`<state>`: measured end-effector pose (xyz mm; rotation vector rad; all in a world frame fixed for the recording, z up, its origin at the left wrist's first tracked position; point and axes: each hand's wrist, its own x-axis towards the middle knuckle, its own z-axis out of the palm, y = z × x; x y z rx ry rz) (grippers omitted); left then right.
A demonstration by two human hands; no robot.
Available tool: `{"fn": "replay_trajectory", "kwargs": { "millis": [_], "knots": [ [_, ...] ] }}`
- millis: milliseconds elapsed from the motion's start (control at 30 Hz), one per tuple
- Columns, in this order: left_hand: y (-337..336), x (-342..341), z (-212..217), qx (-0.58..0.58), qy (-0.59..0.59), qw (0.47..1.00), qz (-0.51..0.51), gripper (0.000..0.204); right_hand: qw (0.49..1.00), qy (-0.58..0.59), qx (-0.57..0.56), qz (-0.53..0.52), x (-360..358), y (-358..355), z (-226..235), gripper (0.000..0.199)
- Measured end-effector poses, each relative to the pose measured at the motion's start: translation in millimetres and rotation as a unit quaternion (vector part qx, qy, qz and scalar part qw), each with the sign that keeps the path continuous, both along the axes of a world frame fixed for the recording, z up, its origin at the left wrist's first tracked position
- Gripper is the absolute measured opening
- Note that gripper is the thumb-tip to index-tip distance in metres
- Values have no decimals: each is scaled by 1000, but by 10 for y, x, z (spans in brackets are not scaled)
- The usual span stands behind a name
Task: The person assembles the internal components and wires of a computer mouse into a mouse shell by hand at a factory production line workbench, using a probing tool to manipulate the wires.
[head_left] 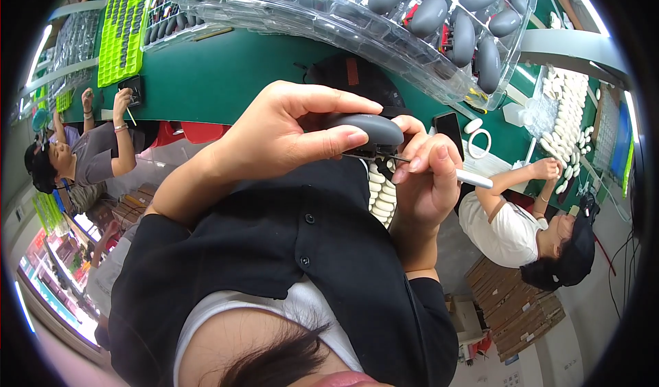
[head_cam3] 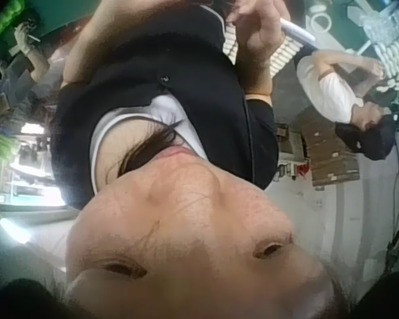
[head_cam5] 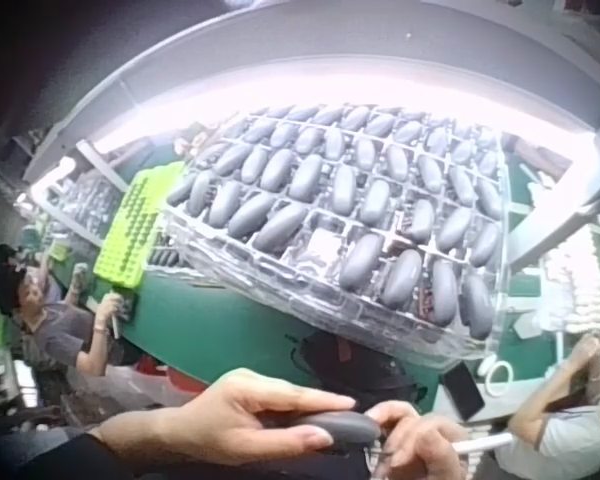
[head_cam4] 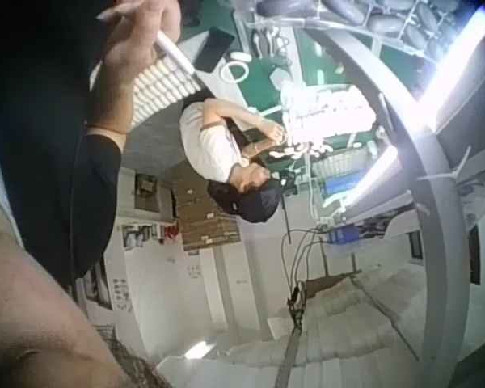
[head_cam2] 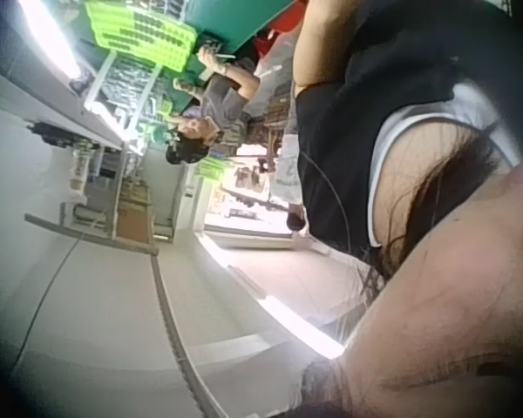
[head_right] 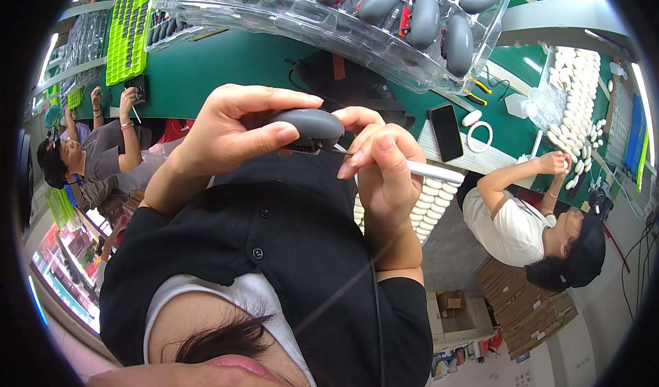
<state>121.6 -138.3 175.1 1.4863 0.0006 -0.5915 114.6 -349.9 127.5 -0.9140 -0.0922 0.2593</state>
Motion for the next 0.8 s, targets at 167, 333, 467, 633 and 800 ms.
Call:
{"fn": "replay_trajectory", "kwargs": {
  "millis": [167, 333, 467, 633, 800],
  "knots": [
    [-10, -26, -43, 19, -65, 998, -3, 32, 1000, 3, 4, 12, 0, -15, -24, 36],
    [-19, -37, -36, 5, -52, 999, -1, 31, 999, -4, 15, 34, 20, -20, -68, 36],
    [-24, -48, -35, -3, -35, 999, -5, 32, 996, 15, 63, 58, 26, 0, -98, 36],
    [-28, -56, -15, -19, -36, 999, 1, 31, 991, 35, 94, 86, 1, -4, -127, 36],
    [-36, -60, -35, -10, -12, 1000, 23, 30, 992, 93, 76, 32, -42, 11, -104, 38]
  ]
}}
